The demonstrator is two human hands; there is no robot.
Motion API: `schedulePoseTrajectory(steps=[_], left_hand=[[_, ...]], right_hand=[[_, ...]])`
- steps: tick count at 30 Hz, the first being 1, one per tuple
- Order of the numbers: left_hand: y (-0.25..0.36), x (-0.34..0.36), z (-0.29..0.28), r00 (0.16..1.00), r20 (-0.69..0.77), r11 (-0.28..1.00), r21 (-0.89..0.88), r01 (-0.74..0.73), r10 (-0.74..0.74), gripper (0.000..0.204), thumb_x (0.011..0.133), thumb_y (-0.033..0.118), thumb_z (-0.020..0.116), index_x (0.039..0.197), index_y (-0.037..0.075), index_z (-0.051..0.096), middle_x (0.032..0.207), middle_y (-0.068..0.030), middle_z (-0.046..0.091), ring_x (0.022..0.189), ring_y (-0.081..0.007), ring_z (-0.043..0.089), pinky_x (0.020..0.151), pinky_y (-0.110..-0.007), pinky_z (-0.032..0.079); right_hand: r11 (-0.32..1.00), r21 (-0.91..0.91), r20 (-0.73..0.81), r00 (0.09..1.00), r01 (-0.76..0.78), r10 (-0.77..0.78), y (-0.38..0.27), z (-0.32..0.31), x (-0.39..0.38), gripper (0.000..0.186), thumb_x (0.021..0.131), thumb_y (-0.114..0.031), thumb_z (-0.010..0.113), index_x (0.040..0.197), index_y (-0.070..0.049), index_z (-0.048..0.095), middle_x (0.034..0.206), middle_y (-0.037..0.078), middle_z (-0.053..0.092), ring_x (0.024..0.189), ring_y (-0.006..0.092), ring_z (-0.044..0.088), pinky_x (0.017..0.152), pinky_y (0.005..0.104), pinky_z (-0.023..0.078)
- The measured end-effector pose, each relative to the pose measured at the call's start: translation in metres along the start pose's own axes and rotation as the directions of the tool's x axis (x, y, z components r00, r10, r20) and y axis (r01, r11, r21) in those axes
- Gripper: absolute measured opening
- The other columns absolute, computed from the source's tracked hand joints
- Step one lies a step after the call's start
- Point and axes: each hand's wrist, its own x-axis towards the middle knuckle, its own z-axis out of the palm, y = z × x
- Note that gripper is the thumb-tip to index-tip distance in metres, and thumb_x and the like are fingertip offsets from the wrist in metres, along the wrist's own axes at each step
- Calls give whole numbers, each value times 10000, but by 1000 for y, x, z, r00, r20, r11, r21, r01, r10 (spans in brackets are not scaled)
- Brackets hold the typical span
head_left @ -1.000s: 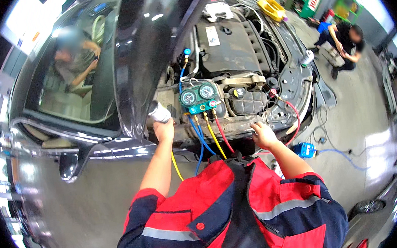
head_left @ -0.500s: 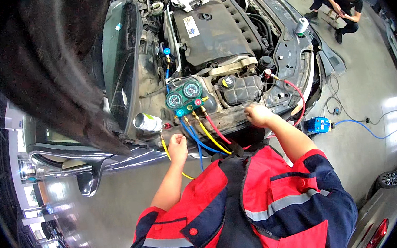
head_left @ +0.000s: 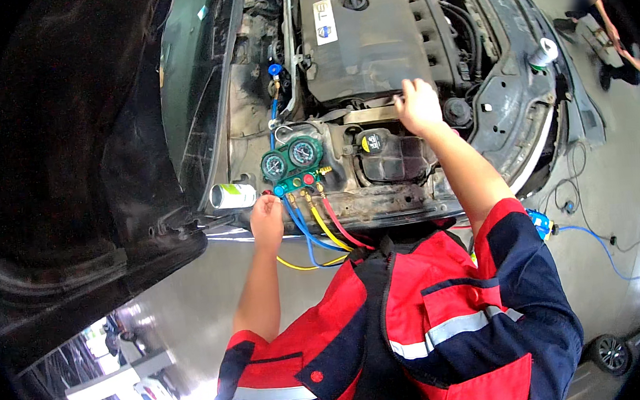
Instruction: The person prepares a canister of refrigerant, attaches it to the manifold gauge set using the red hose, and then monitors the pressure gauges while the canister is connected to the car's engine bay.
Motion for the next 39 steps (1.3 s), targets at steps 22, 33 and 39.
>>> schedulePoseTrajectory(steps=[22,33,39], left_hand=[[67,488,122,988,128,896,424,-128,81,426,880,374,633,1039,-21,641,984,-203,689,956,-308,651,866,-385,482],[27,588,202,933,296,788,515,-337,205,498,979,329,454,1397,60,438,1296,-279,545,1208,-418,526,1015,-455,418],[22,592,215,919,254,781,487,-391,302,411,968,280,465,1323,86,537,1236,-230,603,1165,-393,565,975,-459,450]], right_hand=[[958,-215,38,978,-191,204,35,54,52,612,870,-347,633,1362,-24,464,1436,226,393,1335,388,369,1109,543,278],[975,-131,104,976,-179,193,34,58,58,589,854,-200,644,1365,11,439,1443,242,375,1280,441,390,1101,489,301],[969,-164,119,972,-183,204,32,58,60,585,863,-179,619,1376,18,421,1451,244,364,1290,431,390,1099,480,310]])
